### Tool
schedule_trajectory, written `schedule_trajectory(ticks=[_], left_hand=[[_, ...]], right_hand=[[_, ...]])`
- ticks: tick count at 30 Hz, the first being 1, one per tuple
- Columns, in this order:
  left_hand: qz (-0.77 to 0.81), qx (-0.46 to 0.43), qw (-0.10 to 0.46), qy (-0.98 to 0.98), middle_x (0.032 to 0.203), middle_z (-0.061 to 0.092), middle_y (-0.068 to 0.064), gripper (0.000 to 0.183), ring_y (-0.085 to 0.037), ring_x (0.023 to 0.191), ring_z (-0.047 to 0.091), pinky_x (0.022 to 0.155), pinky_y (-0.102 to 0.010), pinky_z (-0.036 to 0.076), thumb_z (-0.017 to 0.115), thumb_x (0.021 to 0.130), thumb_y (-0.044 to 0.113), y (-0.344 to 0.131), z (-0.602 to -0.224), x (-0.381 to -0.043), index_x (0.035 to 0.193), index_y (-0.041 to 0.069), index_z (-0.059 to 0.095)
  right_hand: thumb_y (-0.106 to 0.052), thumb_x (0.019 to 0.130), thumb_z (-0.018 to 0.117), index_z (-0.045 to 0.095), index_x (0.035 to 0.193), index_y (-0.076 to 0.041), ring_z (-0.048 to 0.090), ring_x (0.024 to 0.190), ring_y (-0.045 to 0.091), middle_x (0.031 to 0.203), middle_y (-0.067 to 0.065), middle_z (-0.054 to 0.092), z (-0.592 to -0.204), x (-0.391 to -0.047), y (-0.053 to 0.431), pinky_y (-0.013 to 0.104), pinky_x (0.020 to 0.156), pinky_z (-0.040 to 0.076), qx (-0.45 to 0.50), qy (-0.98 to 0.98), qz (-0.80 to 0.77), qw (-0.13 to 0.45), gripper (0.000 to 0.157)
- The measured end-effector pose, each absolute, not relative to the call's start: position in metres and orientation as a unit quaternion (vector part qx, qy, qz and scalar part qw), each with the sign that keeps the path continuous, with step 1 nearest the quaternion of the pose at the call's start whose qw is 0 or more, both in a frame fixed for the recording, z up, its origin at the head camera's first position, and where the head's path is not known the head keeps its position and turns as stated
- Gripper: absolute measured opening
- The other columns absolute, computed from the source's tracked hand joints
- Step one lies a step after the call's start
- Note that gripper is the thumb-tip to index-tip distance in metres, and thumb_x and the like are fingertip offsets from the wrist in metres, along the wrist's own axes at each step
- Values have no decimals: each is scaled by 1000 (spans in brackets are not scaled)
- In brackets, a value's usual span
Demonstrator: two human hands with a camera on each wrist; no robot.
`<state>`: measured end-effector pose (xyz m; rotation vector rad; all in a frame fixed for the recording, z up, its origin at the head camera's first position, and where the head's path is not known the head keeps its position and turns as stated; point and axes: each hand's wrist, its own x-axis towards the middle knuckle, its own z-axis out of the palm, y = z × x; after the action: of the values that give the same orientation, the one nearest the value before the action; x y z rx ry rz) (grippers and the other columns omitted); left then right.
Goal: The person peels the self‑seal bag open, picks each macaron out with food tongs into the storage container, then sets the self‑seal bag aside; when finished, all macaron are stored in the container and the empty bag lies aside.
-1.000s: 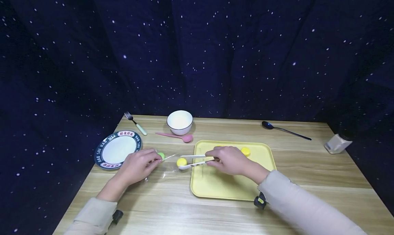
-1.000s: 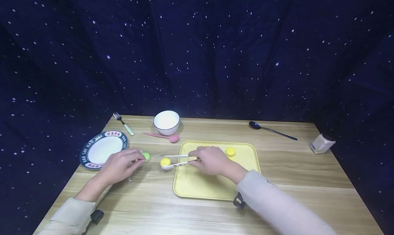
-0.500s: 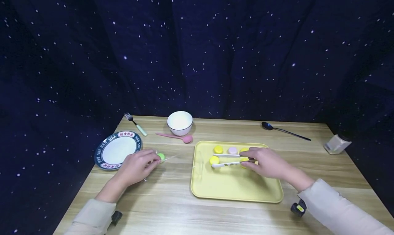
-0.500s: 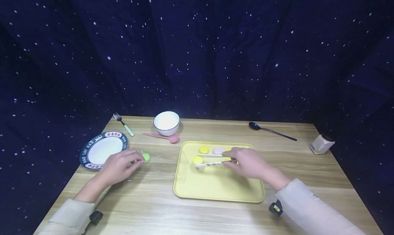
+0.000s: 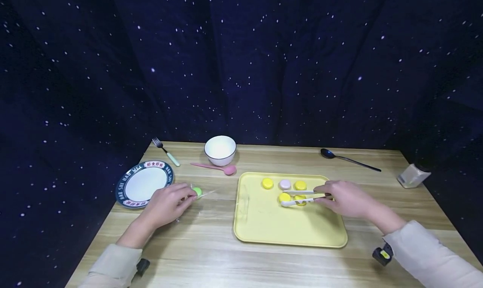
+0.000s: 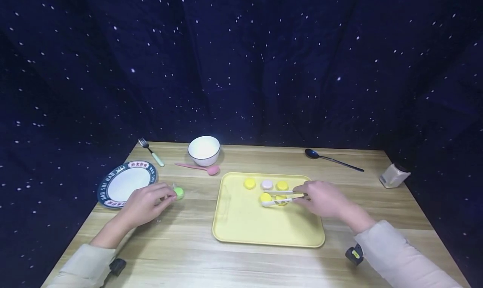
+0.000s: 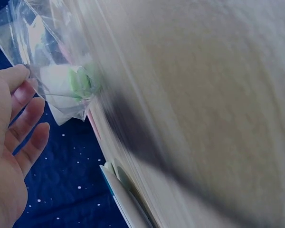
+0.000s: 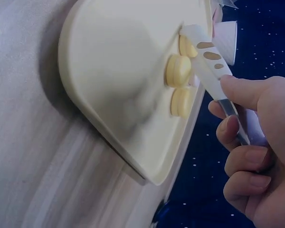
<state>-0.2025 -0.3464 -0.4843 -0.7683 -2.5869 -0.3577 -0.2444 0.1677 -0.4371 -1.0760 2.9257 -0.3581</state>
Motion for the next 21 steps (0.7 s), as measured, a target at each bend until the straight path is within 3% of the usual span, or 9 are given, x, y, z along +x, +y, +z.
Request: schedule_trajectory(ticks=[13,21], left_hand=[[-137,-284,210,-926,94,66,12,12,-6,79,60,59,-30,51,75,83,24,-347,-484,-203,94,23,73],[-136,-280,208,-927,94,65,13,12,-4,78,59,59,-28,50,75,83,23,-347,-486,-204,94,25,72]], right_hand=[[-38,86,69,69,112,-12,50,65,3,92,-3,68,-414,-246,162,30,59,46,-345,936,-67,24,36],[-36,89,67,70,108,-10,48,64,3,88,-10,65,-388,-242,159,27,59,44,-339,935,-74,74,33]])
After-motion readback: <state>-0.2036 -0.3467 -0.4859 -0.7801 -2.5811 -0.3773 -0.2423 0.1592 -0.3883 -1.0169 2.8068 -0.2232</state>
